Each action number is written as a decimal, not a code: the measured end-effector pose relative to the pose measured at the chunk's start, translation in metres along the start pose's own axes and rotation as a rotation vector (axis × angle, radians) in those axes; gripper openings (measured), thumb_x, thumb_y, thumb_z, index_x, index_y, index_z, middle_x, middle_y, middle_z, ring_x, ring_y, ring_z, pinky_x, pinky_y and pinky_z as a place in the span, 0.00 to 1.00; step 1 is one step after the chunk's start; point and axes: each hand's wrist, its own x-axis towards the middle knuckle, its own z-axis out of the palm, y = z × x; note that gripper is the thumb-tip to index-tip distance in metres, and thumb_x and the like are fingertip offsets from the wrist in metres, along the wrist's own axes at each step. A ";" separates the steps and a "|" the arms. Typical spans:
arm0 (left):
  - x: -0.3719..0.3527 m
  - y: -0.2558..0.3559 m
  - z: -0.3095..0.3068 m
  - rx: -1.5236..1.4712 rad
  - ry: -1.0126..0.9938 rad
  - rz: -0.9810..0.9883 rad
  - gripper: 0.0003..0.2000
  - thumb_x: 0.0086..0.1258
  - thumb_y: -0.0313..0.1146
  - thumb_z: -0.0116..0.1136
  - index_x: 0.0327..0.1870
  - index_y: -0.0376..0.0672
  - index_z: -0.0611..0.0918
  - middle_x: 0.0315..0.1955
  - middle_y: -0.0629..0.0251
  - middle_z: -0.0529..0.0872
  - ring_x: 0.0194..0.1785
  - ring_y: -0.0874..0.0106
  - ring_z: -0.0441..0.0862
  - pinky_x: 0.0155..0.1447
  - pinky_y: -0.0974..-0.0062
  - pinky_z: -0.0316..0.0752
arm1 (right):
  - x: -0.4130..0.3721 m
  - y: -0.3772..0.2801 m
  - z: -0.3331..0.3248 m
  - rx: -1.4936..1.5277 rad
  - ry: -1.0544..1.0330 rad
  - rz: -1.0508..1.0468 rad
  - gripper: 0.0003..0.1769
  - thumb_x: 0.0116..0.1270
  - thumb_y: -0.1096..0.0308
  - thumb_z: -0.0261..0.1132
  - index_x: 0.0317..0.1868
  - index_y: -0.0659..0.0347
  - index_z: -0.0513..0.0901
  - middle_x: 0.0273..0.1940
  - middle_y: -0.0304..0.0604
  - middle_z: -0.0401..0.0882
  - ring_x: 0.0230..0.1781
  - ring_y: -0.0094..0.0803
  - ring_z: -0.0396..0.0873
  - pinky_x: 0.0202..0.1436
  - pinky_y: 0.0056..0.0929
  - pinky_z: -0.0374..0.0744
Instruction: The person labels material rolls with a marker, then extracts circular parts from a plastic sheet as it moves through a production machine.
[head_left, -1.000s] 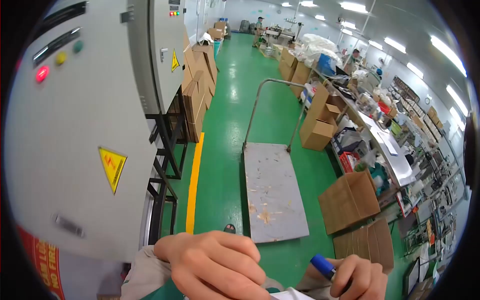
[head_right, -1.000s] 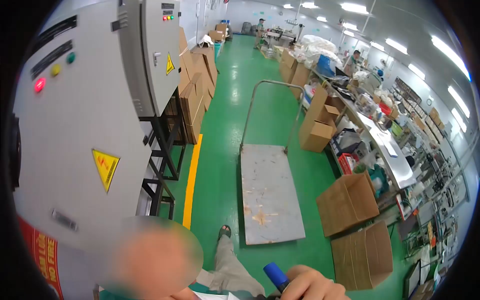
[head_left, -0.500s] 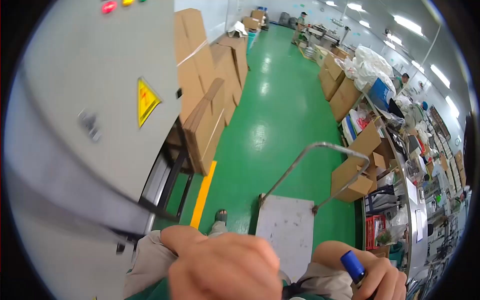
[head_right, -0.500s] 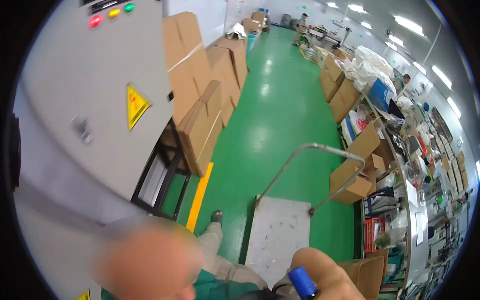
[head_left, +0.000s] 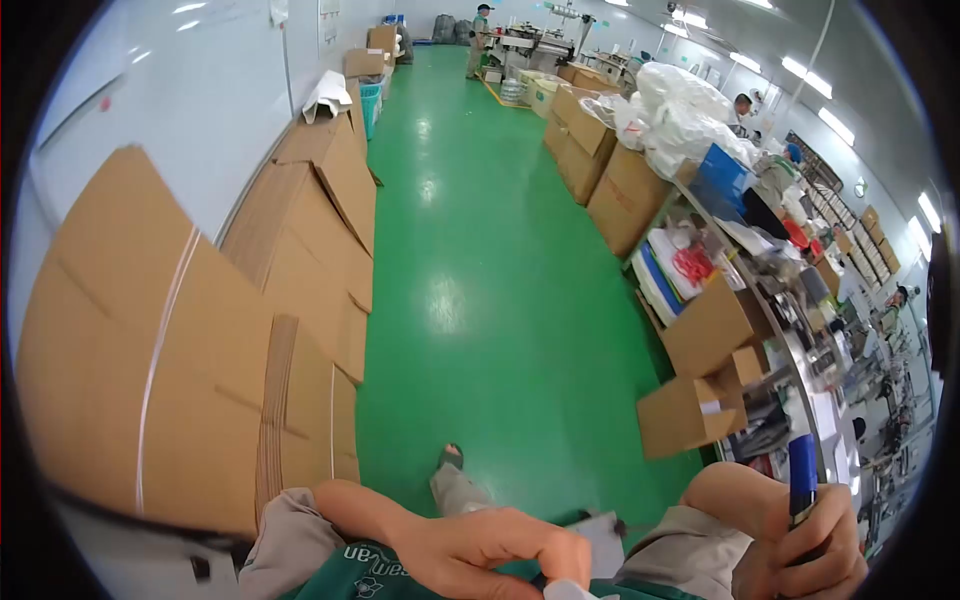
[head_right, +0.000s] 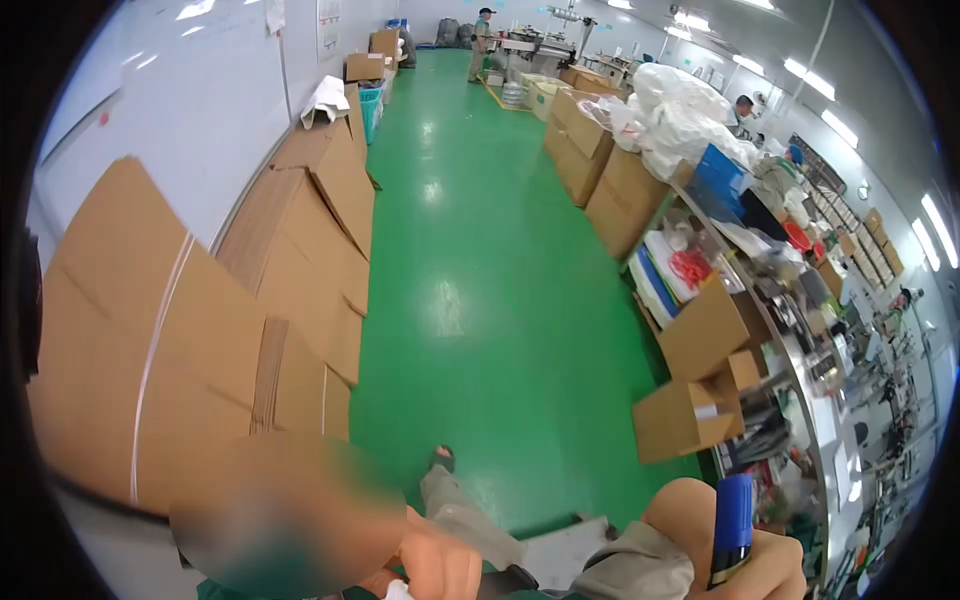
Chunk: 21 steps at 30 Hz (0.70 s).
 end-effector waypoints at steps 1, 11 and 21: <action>0.020 0.025 -0.045 0.004 -0.026 -0.001 0.06 0.68 0.26 0.51 0.41 0.33 0.73 0.35 0.57 0.77 0.38 0.66 0.74 0.43 0.71 0.68 | -0.001 0.058 0.001 0.037 0.096 -0.067 0.10 0.57 0.66 0.66 0.24 0.53 0.72 0.26 0.30 0.58 0.23 0.19 0.61 0.23 0.18 0.63; 0.122 0.209 -0.444 0.013 -0.149 -0.163 0.12 0.69 0.34 0.51 0.45 0.33 0.75 0.38 0.57 0.78 0.40 0.66 0.75 0.43 0.70 0.69 | -0.103 0.631 0.087 -0.078 0.177 0.640 0.14 0.61 0.61 0.64 0.27 0.64 0.75 0.27 0.41 0.74 0.25 0.32 0.72 0.29 0.27 0.71; 0.261 0.397 -0.856 -0.334 -0.240 -0.158 0.09 0.72 0.33 0.46 0.42 0.35 0.71 0.38 0.59 0.75 0.38 0.70 0.71 0.43 0.72 0.65 | -0.494 0.817 0.130 -0.161 -0.531 2.658 0.30 0.59 0.40 0.55 0.38 0.64 0.77 0.35 0.58 0.78 0.38 0.52 0.76 0.42 0.42 0.73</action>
